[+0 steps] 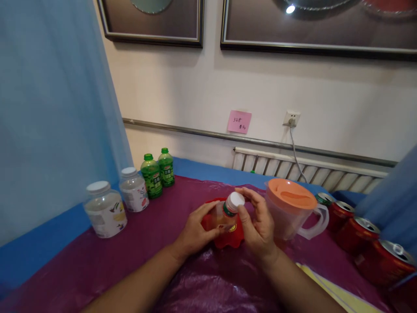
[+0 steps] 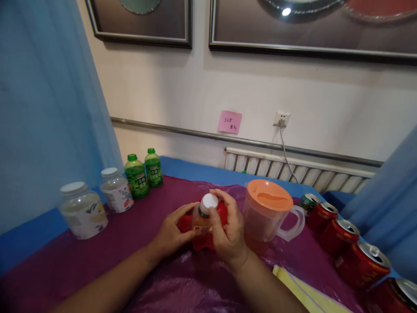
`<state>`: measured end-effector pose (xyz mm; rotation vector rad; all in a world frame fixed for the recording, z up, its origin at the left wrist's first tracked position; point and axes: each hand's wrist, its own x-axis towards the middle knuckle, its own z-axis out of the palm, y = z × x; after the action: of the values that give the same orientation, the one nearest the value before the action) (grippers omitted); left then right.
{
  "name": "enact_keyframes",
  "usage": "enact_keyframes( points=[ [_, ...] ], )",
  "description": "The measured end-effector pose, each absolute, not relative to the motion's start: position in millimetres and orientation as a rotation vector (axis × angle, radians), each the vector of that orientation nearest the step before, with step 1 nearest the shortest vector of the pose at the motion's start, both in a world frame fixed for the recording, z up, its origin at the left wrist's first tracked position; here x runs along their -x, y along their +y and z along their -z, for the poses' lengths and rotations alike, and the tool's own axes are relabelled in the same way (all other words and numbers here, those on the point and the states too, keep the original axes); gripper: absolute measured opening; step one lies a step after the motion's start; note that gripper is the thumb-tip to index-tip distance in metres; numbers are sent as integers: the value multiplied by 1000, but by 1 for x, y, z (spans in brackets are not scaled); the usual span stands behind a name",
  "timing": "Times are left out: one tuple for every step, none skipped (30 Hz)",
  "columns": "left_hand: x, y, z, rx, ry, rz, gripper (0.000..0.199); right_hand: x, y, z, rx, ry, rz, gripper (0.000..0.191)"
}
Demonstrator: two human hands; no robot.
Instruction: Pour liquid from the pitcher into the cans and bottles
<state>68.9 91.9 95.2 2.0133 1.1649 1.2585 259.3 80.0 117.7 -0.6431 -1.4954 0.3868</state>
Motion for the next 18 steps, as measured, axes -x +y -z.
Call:
enact_keyframes(
  points=[
    [-69, 91, -96, -2012, 1164, -1264, 66, -259, 80, -117, 640, -1474, -381, 37],
    [-70, 90, -96, -2013, 1157, -1270, 66, -259, 80, -117, 635, -1457, -375, 35],
    [-71, 90, -96, -2015, 1145, -1275, 66, -258, 80, -117, 626, -1447, -371, 32],
    [-72, 89, -97, -2019, 1130, -1276, 66, -257, 80, -117, 616, -1439, -368, 29],
    [-72, 88, -97, -2023, 1112, -1273, 66, -257, 80, -117, 612, -1432, -369, 27],
    [-73, 87, -97, -2025, 1095, -1270, 66, -257, 79, -117, 618, -1423, -373, 28],
    [-73, 87, -97, -2028, 1083, -1267, 65, -256, 78, -118, 633, -1418, -381, 32],
    [-73, 86, -97, -2032, 1078, -1268, 65, -256, 77, -118, 655, -1422, -392, 40],
    [-73, 86, -96, -2035, 1079, -1279, 64, -255, 76, -119, 680, -1438, -405, 51],
    [-73, 86, -96, -2039, 1084, -1298, 65, -254, 75, -120, 711, -1462, -421, 64],
    [-72, 86, -95, -2045, 1090, -1324, 65, -253, 75, -121, 744, -1494, -436, 74],
    [-70, 87, -94, -2056, 1095, -1351, 65, -251, 74, -122, 781, -1531, -448, 78],
    [-69, 88, -92, -2071, 1096, -1376, 66, -249, 74, -123, 823, -1571, -458, 76],
    [-67, 89, -91, -2090, 1095, -1400, 66, -247, 74, -125, 867, -1604, -465, 67],
    [-65, 91, -89, -2111, 1093, -1419, 65, -245, 74, -127, 905, -1632, -468, 56],
    [-64, 93, -88, -2128, 1089, -1434, 65, -243, 74, -129, 932, -1655, -468, 45],
    [-62, 94, -86, -2141, 1086, -1444, 65, -241, 74, -133, 944, -1672, -463, 36],
    [-61, 97, -85, -2149, 1083, -1449, 67, -240, 73, -136, 947, -1681, -452, 31]
  ],
)
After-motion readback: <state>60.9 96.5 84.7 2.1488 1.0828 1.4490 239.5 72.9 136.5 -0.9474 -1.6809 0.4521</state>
